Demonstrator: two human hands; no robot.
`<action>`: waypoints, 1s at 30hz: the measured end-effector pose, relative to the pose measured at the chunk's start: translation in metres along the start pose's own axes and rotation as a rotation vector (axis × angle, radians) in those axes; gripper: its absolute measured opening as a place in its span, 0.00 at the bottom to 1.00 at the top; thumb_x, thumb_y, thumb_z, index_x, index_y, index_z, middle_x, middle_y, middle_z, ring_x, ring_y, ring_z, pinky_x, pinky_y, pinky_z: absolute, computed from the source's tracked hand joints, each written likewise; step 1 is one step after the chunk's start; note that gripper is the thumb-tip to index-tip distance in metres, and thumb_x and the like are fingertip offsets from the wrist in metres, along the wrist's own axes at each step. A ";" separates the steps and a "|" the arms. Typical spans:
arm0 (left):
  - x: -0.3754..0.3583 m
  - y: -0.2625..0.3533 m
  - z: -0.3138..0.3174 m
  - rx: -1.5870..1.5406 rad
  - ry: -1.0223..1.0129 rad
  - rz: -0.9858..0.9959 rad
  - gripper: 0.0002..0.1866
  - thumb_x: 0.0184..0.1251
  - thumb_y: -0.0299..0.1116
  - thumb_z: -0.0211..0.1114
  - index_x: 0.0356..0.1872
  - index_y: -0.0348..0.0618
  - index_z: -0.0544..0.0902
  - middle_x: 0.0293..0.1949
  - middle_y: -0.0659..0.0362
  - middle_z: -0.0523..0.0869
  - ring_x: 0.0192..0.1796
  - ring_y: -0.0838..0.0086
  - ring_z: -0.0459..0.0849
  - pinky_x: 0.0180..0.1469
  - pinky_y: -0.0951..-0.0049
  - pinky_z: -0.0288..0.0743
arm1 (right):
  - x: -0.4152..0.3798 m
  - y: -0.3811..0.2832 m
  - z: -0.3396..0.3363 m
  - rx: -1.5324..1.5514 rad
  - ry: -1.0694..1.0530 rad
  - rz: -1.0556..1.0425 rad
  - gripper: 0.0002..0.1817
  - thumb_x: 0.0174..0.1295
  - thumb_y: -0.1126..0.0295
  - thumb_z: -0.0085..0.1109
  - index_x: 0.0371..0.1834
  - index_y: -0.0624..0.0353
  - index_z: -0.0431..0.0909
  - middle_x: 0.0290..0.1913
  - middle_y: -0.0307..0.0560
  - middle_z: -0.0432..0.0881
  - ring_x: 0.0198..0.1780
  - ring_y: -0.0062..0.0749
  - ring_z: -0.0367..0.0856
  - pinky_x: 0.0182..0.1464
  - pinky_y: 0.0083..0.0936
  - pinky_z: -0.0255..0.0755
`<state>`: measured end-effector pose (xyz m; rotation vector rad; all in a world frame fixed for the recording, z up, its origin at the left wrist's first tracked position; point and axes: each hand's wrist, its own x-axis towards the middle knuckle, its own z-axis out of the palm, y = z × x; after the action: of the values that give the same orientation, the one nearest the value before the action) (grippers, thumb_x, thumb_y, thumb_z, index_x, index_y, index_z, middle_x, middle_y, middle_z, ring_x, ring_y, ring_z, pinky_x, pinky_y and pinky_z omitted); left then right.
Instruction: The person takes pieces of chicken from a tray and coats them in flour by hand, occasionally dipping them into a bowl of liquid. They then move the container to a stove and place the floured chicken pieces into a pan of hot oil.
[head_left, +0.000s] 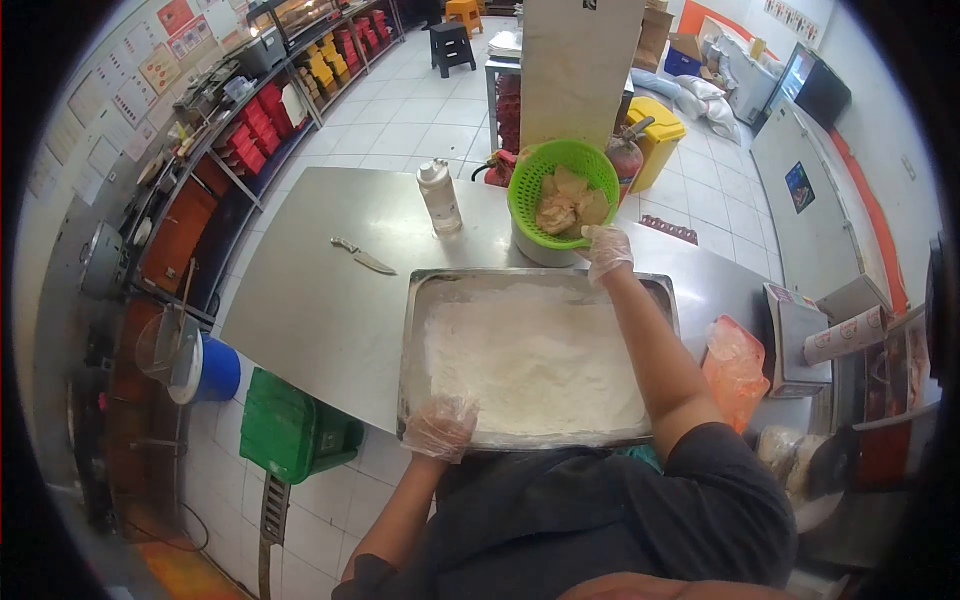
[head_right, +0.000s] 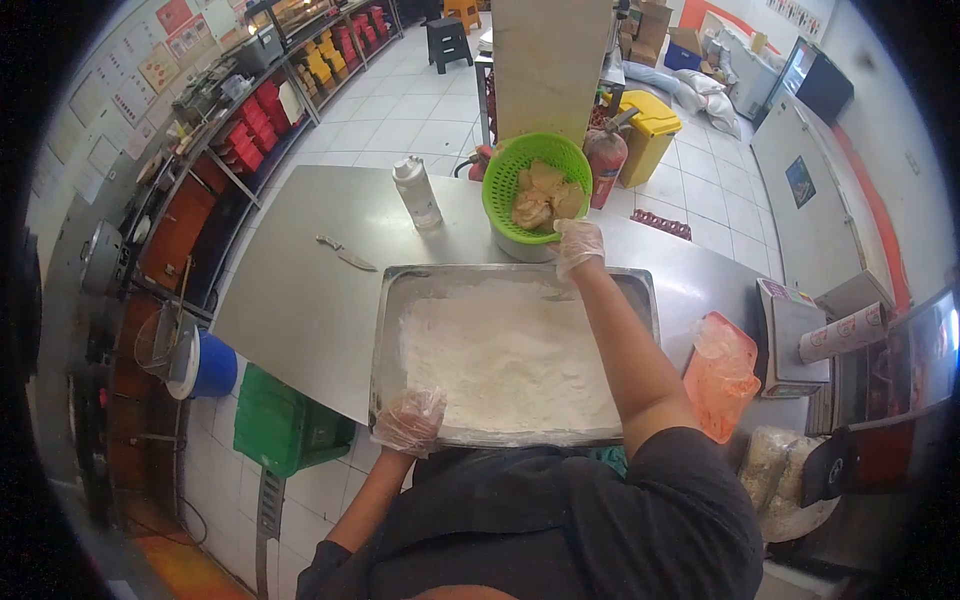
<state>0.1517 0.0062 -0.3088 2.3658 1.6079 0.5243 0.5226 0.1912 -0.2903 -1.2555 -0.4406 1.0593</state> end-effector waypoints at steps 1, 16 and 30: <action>0.000 0.000 -0.001 -0.008 0.027 0.029 0.18 0.55 0.46 0.59 0.19 0.41 0.79 0.20 0.49 0.79 0.23 0.56 0.79 0.27 0.58 0.73 | 0.006 0.003 -0.004 -0.014 -0.017 -0.003 0.14 0.51 0.75 0.58 0.41 0.62 0.70 0.40 0.48 0.74 0.40 0.38 0.77 0.40 0.34 0.79; 0.002 0.002 -0.008 0.032 0.133 0.129 0.17 0.54 0.45 0.61 0.19 0.41 0.79 0.19 0.51 0.78 0.22 0.59 0.78 0.25 0.61 0.72 | 0.023 -0.026 0.018 0.138 0.052 0.115 0.13 0.50 0.79 0.52 0.41 0.63 0.69 0.40 0.51 0.72 0.41 0.41 0.75 0.34 0.39 0.81; 0.003 0.006 -0.011 -0.038 0.172 0.168 0.14 0.52 0.42 0.62 0.18 0.41 0.79 0.18 0.51 0.78 0.21 0.58 0.77 0.25 0.61 0.71 | 0.057 0.004 -0.016 -0.115 0.035 -0.129 0.17 0.52 0.78 0.52 0.46 0.65 0.64 0.42 0.55 0.72 0.41 0.47 0.76 0.37 0.44 0.79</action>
<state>0.1531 0.0069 -0.2961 2.5009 1.4571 0.8049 0.5609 0.2298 -0.3138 -1.3275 -0.5547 0.9118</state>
